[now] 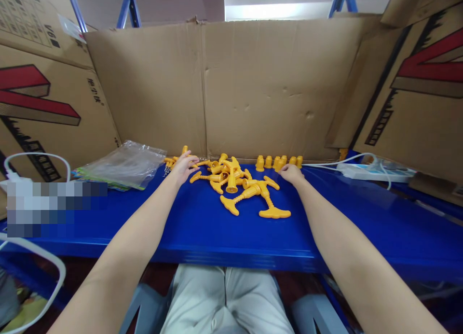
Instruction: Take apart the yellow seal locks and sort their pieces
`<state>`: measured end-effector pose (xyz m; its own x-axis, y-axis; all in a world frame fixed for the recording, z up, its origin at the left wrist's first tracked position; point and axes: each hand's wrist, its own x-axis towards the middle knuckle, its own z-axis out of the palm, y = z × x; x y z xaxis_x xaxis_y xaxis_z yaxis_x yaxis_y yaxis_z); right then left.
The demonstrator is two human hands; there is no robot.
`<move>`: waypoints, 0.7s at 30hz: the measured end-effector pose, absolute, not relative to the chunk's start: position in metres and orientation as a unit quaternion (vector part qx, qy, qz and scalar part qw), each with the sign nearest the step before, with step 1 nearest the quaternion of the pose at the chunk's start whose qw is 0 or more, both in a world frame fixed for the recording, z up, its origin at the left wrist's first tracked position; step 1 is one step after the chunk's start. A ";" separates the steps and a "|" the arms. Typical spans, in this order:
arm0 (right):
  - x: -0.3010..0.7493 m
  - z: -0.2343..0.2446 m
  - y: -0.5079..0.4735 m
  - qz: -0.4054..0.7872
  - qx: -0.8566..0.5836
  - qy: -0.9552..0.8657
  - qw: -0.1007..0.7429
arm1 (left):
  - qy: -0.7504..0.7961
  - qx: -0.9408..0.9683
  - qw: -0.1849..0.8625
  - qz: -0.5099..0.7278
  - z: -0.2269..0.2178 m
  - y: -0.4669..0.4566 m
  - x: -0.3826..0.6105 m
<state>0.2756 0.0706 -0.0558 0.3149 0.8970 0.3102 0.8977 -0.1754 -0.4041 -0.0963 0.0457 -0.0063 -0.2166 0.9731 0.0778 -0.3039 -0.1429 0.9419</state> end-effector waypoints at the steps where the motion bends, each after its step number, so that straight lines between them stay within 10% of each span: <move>1: 0.273 -0.055 0.068 0.008 -0.773 -0.579 0.258 | 0.425 0.371 0.503 0.655 -0.006 0.047 -0.098; 21: 0.245 -0.045 0.056 0.002 -0.742 -0.659 0.122 | 0.631 0.586 0.017 0.508 -0.044 0.085 -0.138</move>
<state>0.2450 0.0557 -0.0449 0.1316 0.9787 0.1575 0.9777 -0.1020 -0.1836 -0.1377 0.0848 -0.0445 -0.3123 0.7570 0.5739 0.7227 -0.2027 0.6607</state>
